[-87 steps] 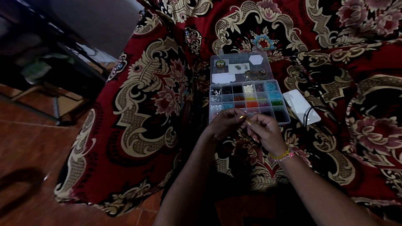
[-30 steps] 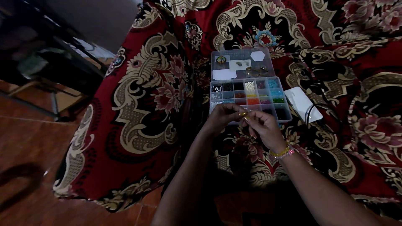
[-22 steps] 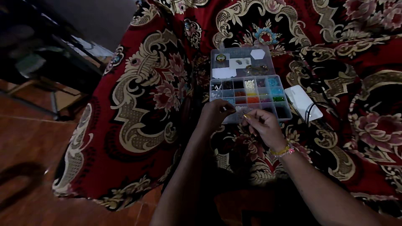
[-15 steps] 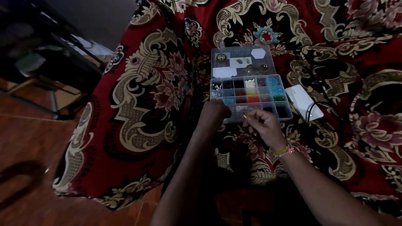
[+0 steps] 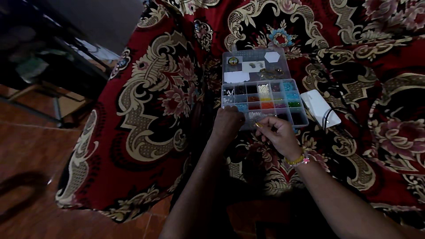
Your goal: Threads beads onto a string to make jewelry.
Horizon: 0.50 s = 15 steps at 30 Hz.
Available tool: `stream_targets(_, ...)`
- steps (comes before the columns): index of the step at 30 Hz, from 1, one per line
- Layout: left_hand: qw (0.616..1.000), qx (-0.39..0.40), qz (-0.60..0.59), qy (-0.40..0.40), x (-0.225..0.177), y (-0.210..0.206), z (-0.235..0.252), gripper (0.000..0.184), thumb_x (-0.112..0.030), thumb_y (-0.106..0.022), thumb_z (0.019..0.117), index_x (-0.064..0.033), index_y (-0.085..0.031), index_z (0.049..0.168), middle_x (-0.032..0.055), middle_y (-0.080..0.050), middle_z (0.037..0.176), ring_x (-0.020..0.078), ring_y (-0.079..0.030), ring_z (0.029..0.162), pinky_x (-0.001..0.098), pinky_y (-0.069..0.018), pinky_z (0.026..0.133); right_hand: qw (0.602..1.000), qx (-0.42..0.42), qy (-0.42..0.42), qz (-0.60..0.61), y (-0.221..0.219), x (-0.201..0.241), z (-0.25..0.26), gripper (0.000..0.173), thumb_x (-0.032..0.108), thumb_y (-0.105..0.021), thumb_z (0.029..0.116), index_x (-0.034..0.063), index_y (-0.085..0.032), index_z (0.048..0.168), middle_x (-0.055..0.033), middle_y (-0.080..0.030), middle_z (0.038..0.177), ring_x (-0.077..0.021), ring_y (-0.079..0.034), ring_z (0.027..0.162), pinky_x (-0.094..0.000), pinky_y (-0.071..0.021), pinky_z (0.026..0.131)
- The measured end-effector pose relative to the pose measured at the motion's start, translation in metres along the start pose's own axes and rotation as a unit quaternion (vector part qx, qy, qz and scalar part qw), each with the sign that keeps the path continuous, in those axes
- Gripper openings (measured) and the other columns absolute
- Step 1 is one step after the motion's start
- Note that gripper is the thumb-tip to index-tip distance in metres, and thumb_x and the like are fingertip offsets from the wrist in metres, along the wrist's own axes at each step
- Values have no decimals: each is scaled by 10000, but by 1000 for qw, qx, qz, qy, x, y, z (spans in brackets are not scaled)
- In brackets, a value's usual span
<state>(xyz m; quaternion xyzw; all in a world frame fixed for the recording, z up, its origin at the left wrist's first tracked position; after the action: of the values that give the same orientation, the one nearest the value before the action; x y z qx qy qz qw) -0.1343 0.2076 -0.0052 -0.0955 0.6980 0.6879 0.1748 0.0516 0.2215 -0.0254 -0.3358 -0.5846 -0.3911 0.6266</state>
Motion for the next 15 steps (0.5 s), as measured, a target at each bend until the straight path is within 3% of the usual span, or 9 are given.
stream_targets(3,997,-53,-57,6,5,3,-2,82,-58,-724,909,-17,-753,973,166,-710,950,349,-686,926,571,-529,859,1000,-7,4,-14,-1,0,0,121,101,-608,976,33,-702,944,37,-708,763,3,-619,594,-153,-513,536)
stream_targets(7,966,-73,-240,56,1,7,-2,104,-43,-700,933,-2,-689,1028,104,-721,948,188,-705,834,374,-593,776,1000,-12,7,-26,-1,0,0,126,109,-610,977,37,-710,950,33,-715,775,-3,-644,632,-159,-535,568)
stream_targets(11,836,-28,-535,120,-7,4,-1,140,-28,-588,999,2,-662,1115,53,-701,975,116,-686,859,297,-585,815,999,-34,29,-19,-1,-2,0,134,117,-609,978,37,-712,946,35,-713,771,-7,-654,654,-163,-550,595)
stream_targets(15,738,45,-659,140,-9,-6,1,119,-39,-543,1032,-23,-660,1045,4,-699,892,87,-684,816,269,-587,819,998,-61,28,0,-1,-1,0,118,87,-614,969,21,-711,959,21,-715,766,-22,-660,633,-171,-556,568)
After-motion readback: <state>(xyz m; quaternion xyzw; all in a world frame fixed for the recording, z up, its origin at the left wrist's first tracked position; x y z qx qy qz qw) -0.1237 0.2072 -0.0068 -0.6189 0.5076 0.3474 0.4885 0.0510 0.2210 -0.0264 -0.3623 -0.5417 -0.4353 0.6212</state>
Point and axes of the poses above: each hand's wrist, its own z-axis towards the middle knuckle, its own y-axis out of the back of the hand, x = y × z, the point moved 2 cm from there along z, towards the middle knuckle
